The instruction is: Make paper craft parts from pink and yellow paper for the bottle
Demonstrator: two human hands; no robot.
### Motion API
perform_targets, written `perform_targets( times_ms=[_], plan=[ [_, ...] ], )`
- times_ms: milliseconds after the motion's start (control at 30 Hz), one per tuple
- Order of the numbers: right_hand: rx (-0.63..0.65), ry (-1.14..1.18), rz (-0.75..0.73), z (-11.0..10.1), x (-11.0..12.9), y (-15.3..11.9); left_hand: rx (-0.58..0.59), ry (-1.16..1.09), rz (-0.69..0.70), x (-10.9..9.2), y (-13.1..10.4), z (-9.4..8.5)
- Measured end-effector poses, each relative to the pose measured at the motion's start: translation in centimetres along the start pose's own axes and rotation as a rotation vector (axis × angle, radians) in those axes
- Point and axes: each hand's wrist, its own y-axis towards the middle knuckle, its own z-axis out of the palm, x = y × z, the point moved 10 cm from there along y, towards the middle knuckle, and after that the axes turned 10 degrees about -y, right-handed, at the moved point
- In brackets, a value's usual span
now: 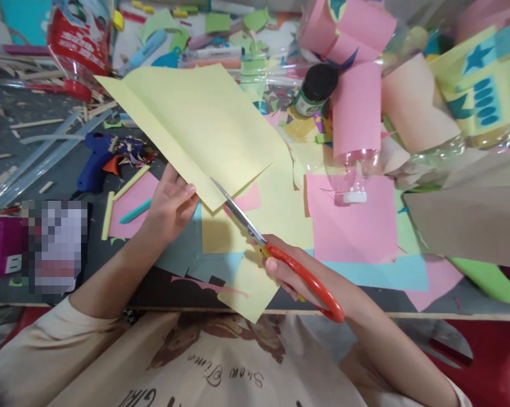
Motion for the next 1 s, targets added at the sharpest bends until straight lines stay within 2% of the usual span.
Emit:
perform_targets(
  times_ms=[100,167,400,600,1000],
  plan=[
    [0.072,0.039,0.039,0.7,0.0,0.2,0.004,0.021,0.002,0.0,-0.1,-0.1],
    [0.070,0.064,0.047,0.7,0.0,0.3,0.006,0.019,0.000,0.0,-0.1,-0.1],
    [0.147,0.148,0.010,1.6,-0.5,0.5,-0.048,0.035,-0.023,0.1,0.0,-0.7],
    [0.149,0.220,-0.049,2.2,-1.1,0.4,-0.031,0.041,-0.006,0.2,0.0,-0.9],
    [0.123,0.301,0.023,2.8,-1.8,0.6,-0.054,0.021,-0.095,0.9,-0.1,-0.6]
  ],
)
